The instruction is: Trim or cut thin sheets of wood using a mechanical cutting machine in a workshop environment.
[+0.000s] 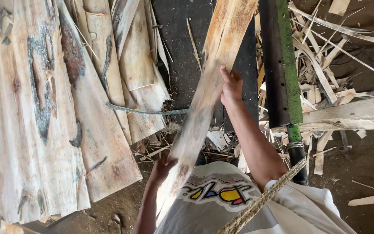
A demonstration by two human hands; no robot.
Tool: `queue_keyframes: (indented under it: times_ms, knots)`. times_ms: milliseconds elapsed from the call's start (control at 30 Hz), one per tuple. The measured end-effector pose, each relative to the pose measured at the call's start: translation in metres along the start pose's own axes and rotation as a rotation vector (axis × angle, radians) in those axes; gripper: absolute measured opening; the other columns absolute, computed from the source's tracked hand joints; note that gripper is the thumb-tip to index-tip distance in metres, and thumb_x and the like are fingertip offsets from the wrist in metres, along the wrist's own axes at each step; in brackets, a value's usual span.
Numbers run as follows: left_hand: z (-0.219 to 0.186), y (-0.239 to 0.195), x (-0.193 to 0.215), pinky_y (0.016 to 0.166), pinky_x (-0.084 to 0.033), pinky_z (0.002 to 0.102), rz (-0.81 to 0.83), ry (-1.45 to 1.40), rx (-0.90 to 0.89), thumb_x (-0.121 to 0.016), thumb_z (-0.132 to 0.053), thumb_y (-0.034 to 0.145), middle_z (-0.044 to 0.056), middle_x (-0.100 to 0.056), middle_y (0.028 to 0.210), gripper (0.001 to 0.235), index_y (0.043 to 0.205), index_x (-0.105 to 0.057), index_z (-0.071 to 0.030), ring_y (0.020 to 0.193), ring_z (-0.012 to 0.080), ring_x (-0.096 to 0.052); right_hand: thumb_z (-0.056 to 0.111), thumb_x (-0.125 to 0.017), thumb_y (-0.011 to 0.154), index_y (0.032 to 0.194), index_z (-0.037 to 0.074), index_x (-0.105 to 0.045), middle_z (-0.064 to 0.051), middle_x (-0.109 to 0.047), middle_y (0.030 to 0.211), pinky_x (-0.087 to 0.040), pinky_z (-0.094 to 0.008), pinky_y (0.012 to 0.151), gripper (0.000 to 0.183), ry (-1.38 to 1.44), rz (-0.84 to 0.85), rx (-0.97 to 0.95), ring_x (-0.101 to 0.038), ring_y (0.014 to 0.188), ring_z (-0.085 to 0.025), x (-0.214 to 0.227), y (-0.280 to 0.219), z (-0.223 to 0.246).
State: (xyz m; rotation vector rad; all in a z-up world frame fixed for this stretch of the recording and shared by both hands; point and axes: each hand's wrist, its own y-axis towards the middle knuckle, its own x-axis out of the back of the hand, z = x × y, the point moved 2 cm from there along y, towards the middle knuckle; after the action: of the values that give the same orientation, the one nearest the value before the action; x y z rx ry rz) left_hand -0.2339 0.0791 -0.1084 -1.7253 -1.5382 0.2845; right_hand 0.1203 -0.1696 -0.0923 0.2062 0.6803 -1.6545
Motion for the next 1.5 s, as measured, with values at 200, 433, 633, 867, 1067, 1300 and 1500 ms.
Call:
queue_keyframes:
  times_ms: [200, 433, 633, 867, 1067, 1300, 1500]
  knots:
    - [-0.108, 0.072, 0.024, 0.037, -0.041, 0.026, -0.172, -0.003, 0.002, -0.063, -0.040, 0.099, 0.011, -0.076, 0.083, 0.036, 0.112, -0.075, -0.009, 0.040, 0.0073, -0.040, 0.050, -0.081, 0.082, 0.161, 0.003, -0.016, -0.026, -0.040, 0.154, -0.050, -0.042, 0.110, 0.113, -0.313, -0.041, 0.090, -0.052, 0.138, -0.030, -0.016, -0.091, 0.006]
    - [-0.233, 0.274, 0.008, 0.050, -0.049, 0.031, -0.343, -0.205, -0.200, -0.075, -0.019, 0.085, 0.008, -0.065, 0.075, 0.040, 0.116, -0.063, 0.003, 0.060, 0.0135, -0.056, 0.037, -0.077, 0.090, 0.162, 0.003, -0.025, -0.024, -0.038, 0.160, -0.045, -0.041, 0.109, 0.095, -0.523, 0.202, -0.178, -0.045, 0.140, -0.031, 0.051, -0.196, -0.043]
    - [-0.290, 0.270, -0.043, 0.042, -0.047, 0.030, -0.085, -0.290, -0.137, -0.068, -0.015, 0.093, 0.006, -0.060, 0.071, 0.025, 0.111, -0.067, 0.001, 0.053, 0.0121, -0.052, 0.016, -0.070, 0.097, 0.129, -0.008, -0.057, -0.017, -0.065, 0.106, -0.054, -0.031, 0.071, 0.041, -0.483, -0.022, -0.023, -0.060, 0.087, -0.020, 0.145, -0.194, -0.059]
    - [-0.165, 0.117, -0.131, 0.049, -0.061, 0.030, 0.013, -0.132, -0.031, -0.071, 0.000, 0.083, 0.012, -0.067, 0.089, 0.070, 0.145, -0.039, 0.003, 0.059, 0.0132, -0.062, 0.000, -0.064, 0.100, 0.117, -0.003, -0.067, -0.007, -0.073, 0.090, -0.054, -0.023, 0.060, 0.017, -0.816, 0.036, 0.112, -0.063, 0.069, -0.006, 0.179, -0.186, -0.032]
    - [-0.146, 0.075, -0.169, 0.056, -0.054, 0.031, 0.052, -0.150, 0.067, -0.077, -0.023, 0.092, 0.021, -0.079, 0.104, 0.041, 0.123, -0.070, 0.002, 0.076, 0.0252, -0.068, 0.017, -0.061, 0.107, 0.115, 0.000, -0.061, -0.018, -0.067, 0.084, -0.053, -0.053, 0.058, 0.019, -1.119, 0.102, -0.250, -0.051, 0.059, -0.026, 0.221, -0.168, -0.044]
    - [-0.135, 0.091, -0.187, 0.088, -0.066, 0.038, 0.186, -0.477, 0.265, -0.077, -0.022, 0.088, 0.022, -0.076, 0.118, 0.038, 0.119, -0.070, -0.002, 0.098, 0.0282, -0.076, -0.002, -0.056, 0.092, 0.101, 0.004, -0.061, -0.008, -0.064, 0.090, -0.054, -0.030, 0.075, 0.012, -0.313, 0.097, -0.334, -0.062, 0.082, -0.016, 0.216, -0.180, -0.012]
    - [-0.109, 0.140, -0.216, 0.105, -0.056, 0.044, 0.215, -0.457, -0.081, -0.081, -0.029, 0.076, 0.014, -0.077, 0.121, 0.048, 0.118, -0.073, -0.006, 0.115, 0.0284, -0.072, -0.004, -0.060, 0.105, 0.101, 0.001, -0.058, -0.005, -0.058, 0.085, -0.048, -0.029, 0.061, 0.006, -0.139, 0.212, -0.236, -0.053, 0.071, -0.014, 0.255, -0.154, -0.039]
